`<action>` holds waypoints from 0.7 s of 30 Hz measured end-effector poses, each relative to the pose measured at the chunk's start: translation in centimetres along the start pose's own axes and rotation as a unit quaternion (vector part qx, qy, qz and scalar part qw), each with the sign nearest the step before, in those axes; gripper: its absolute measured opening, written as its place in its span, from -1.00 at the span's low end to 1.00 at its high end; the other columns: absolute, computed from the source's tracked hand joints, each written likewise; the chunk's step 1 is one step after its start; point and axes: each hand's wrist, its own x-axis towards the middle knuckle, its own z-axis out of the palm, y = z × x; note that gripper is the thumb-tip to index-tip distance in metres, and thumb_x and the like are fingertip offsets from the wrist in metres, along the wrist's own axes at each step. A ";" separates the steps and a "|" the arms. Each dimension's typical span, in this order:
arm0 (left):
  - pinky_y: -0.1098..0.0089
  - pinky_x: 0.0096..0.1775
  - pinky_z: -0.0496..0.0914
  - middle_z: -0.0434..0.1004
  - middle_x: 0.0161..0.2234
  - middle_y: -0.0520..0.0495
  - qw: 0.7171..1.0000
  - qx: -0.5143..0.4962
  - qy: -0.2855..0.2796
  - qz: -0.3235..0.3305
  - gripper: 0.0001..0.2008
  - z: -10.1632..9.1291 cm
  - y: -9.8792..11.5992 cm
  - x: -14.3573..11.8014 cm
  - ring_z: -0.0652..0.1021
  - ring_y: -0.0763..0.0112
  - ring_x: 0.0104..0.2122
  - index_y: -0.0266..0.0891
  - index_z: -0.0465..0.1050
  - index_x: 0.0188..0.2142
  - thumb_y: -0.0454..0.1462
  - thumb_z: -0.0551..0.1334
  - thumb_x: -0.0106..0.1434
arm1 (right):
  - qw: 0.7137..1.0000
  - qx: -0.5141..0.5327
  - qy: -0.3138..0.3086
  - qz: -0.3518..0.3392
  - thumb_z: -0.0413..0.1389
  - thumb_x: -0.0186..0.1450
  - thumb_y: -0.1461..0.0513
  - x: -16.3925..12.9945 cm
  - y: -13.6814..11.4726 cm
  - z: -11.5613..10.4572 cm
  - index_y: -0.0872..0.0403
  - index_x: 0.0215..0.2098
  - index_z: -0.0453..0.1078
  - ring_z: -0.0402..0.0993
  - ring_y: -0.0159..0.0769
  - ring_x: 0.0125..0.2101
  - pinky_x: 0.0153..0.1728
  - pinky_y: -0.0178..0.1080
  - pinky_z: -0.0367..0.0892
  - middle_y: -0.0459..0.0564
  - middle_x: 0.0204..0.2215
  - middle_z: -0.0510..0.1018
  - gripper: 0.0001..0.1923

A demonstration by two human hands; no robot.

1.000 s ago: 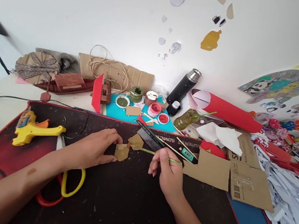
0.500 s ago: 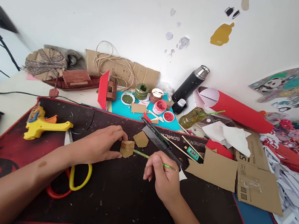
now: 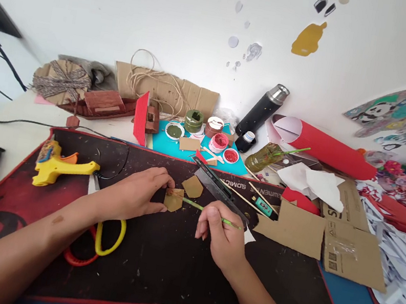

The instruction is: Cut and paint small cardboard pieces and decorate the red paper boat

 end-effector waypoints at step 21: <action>0.24 0.01 0.42 0.49 0.00 -0.08 1.000 0.005 -0.021 -0.002 -0.70 -0.5 0.5 0.2 0.55 0.14 -0.01 -0.11 0.42 0.01 -0.21 0.35 0.31 | 0.999 0.034 0.026 0.020 0.08 0.56 -0.07 0.0 0.0 -0.8 0.03 -0.41 0.42 0.45 -0.35 -0.65 -0.62 -0.34 0.28 -0.16 -0.66 0.41 -0.52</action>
